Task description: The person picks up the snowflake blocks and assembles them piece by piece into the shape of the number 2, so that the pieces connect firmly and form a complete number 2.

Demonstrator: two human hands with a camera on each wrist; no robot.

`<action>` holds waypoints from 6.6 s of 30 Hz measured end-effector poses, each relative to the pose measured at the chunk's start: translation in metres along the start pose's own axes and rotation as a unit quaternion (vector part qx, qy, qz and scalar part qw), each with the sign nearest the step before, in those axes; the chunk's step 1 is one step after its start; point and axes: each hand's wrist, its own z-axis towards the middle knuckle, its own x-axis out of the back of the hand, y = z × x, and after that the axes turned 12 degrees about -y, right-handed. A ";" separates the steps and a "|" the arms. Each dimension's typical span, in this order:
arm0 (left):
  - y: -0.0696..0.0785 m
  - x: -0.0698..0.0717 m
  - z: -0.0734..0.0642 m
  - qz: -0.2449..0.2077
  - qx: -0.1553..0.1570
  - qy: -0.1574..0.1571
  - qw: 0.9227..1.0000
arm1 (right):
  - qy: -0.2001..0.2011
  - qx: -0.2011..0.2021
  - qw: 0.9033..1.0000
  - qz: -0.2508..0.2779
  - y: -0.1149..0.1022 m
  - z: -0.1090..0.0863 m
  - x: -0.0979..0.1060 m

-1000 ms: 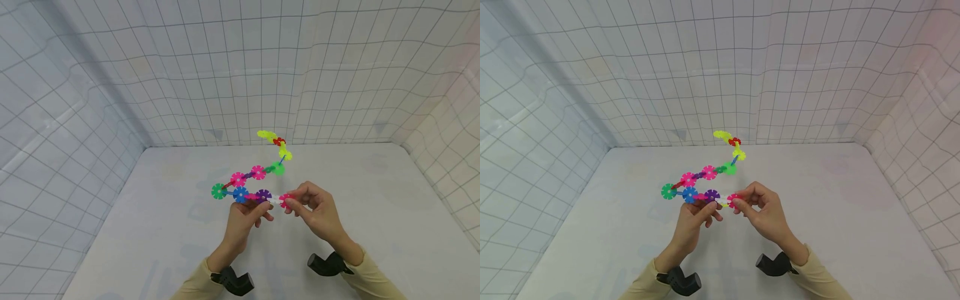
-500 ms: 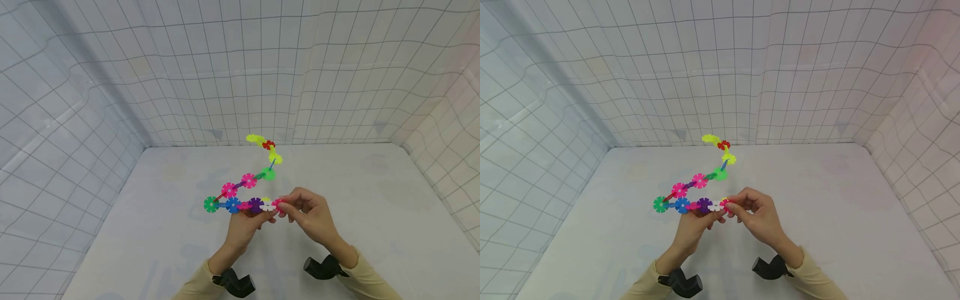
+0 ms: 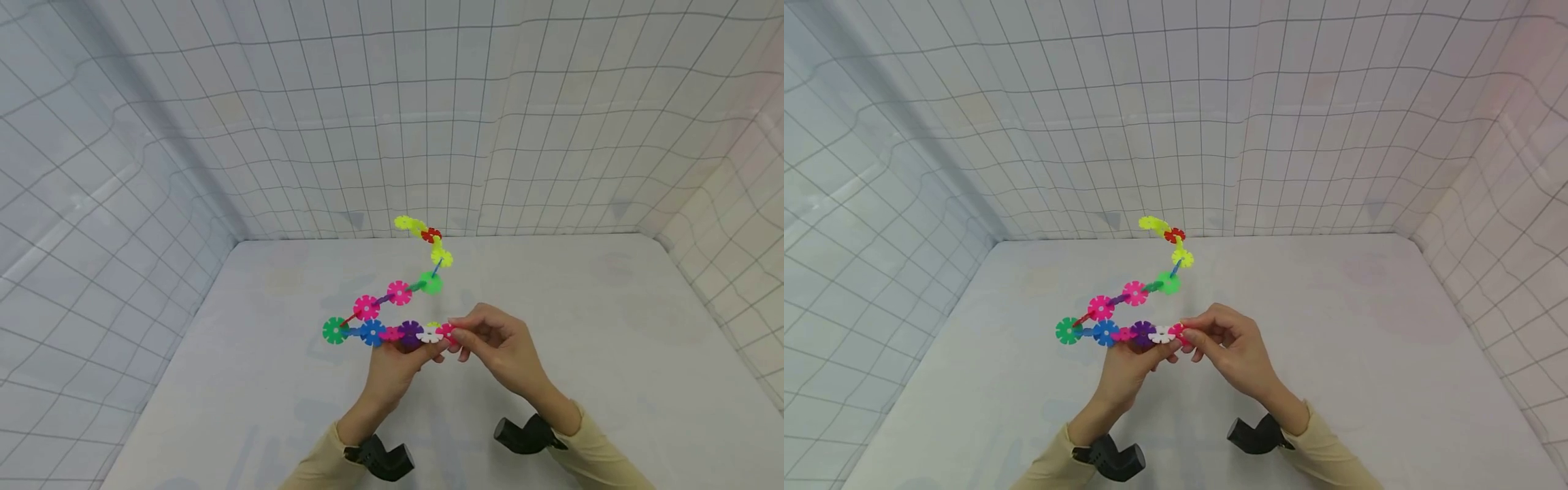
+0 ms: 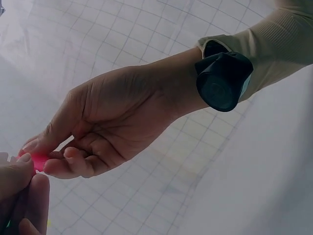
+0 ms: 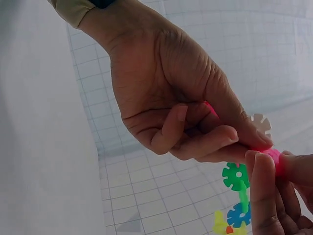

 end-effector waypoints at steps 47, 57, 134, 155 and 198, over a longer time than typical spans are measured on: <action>0.013 0.018 0.000 0.011 0.007 0.061 0.998 | -0.062 -0.320 0.913 -0.246 0.118 0.000 0.013; 0.013 0.017 0.000 0.012 0.007 0.061 0.998 | -0.025 -0.284 0.958 -0.035 0.091 -0.006 0.021; 0.011 0.011 -0.002 -0.015 -0.016 -0.002 1.000 | -0.050 0.045 0.998 0.000 -0.007 0.009 0.015; 0.004 0.008 -0.002 -0.037 -0.046 0.035 0.998 | -0.037 -0.128 0.990 -0.044 -0.011 0.007 0.016; 0.002 0.005 -0.002 0.007 -0.004 0.034 0.999 | 0.025 -0.042 0.999 0.016 -0.001 -0.004 0.001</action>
